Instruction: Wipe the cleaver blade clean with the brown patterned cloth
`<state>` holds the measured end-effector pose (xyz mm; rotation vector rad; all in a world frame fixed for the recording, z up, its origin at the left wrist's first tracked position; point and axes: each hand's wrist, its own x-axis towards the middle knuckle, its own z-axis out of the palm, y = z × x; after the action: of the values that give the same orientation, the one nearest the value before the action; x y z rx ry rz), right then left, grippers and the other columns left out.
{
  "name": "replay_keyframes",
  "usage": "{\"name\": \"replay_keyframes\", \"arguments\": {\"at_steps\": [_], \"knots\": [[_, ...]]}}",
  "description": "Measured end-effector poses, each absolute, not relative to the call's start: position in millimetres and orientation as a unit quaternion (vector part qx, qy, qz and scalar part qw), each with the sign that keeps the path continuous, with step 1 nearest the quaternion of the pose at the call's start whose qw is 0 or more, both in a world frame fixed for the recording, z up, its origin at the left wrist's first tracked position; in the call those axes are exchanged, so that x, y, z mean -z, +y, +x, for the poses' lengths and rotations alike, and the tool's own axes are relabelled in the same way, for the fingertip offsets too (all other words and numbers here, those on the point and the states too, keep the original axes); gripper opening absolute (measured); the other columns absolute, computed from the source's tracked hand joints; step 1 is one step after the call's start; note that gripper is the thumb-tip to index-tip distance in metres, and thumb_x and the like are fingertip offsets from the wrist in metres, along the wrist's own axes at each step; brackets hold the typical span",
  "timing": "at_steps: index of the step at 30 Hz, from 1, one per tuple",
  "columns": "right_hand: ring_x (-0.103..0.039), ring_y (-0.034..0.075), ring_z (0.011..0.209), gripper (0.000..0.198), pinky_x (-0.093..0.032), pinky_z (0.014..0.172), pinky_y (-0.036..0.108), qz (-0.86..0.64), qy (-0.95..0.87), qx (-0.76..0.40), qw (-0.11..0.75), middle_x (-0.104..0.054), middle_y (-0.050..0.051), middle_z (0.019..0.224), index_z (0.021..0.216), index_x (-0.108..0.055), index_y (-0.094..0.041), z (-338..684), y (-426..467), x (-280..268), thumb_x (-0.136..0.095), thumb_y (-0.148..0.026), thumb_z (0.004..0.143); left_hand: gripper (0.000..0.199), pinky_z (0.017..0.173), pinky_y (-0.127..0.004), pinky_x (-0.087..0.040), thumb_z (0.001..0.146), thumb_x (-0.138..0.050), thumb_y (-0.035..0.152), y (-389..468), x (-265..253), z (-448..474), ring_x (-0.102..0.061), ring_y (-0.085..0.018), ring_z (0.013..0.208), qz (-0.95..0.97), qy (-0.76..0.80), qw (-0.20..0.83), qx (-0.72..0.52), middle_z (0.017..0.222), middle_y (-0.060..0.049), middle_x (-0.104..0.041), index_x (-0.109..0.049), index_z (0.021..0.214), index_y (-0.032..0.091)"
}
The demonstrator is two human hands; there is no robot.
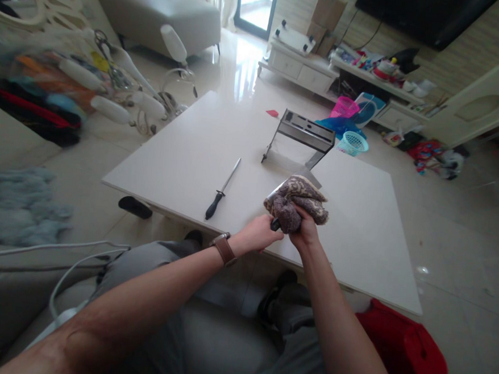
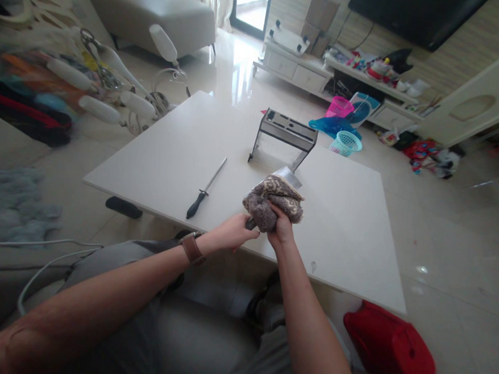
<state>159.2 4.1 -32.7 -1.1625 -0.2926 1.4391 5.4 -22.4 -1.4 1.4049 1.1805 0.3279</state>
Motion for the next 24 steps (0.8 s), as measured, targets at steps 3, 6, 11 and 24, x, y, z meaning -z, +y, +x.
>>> {"name": "replay_keyframes", "arguments": {"at_steps": [3, 6, 11, 24], "knots": [[-0.074, 0.018, 0.077, 0.011, -0.063, 0.077, 0.029, -0.496, -0.129, -0.619, 0.594, -0.079, 0.0, 0.08, 0.08, -0.074, -0.019, 158.2, 4.1, 31.9, -0.076, -0.018, 0.07, 0.025, 0.037, -0.026, -0.04, 0.08, -0.061, 0.031, -22.0, 0.4, 5.6, -0.055, -0.018, 0.039, 0.605, 0.51, 0.595, -0.141, 0.058, -0.001, -0.06, -0.062, 0.098, 0.015], [-0.074, 0.016, 0.076, 0.013, -0.063, 0.076, 0.027, -0.497, -0.124, -0.617, 0.597, -0.079, 0.0, 0.081, 0.083, -0.074, -0.018, 157.1, 3.9, 31.0, -0.076, -0.018, 0.07, 0.023, 0.036, -0.026, -0.04, 0.079, -0.061, 0.03, -21.8, -0.2, 5.9, -0.055, -0.017, 0.039, 0.605, 0.504, 0.599, -0.147, 0.061, -0.001, -0.061, -0.062, 0.097, 0.015], [-0.074, 0.016, 0.074, 0.012, -0.063, 0.074, 0.025, -0.501, -0.116, -0.619, 0.594, -0.079, 0.0, 0.08, 0.082, -0.075, -0.017, 156.4, 3.6, 28.8, -0.076, -0.017, 0.07, 0.023, 0.037, -0.026, -0.041, 0.079, -0.061, 0.029, -22.5, -0.2, 5.9, -0.056, -0.017, 0.04, 0.606, 0.504, 0.597, -0.151, 0.061, -0.001, -0.061, -0.063, 0.097, 0.015], [-0.074, 0.017, 0.075, 0.011, -0.063, 0.074, 0.026, -0.495, -0.119, -0.623, 0.593, -0.08, 0.002, 0.082, 0.083, -0.075, -0.017, 160.0, 5.3, 36.8, -0.074, -0.016, 0.072, 0.021, 0.038, -0.025, -0.042, 0.08, -0.06, 0.029, -21.6, 1.5, 6.3, -0.057, -0.017, 0.041, 0.618, 0.506, 0.585, -0.144, 0.061, -0.002, -0.061, -0.063, 0.095, 0.015]]}}
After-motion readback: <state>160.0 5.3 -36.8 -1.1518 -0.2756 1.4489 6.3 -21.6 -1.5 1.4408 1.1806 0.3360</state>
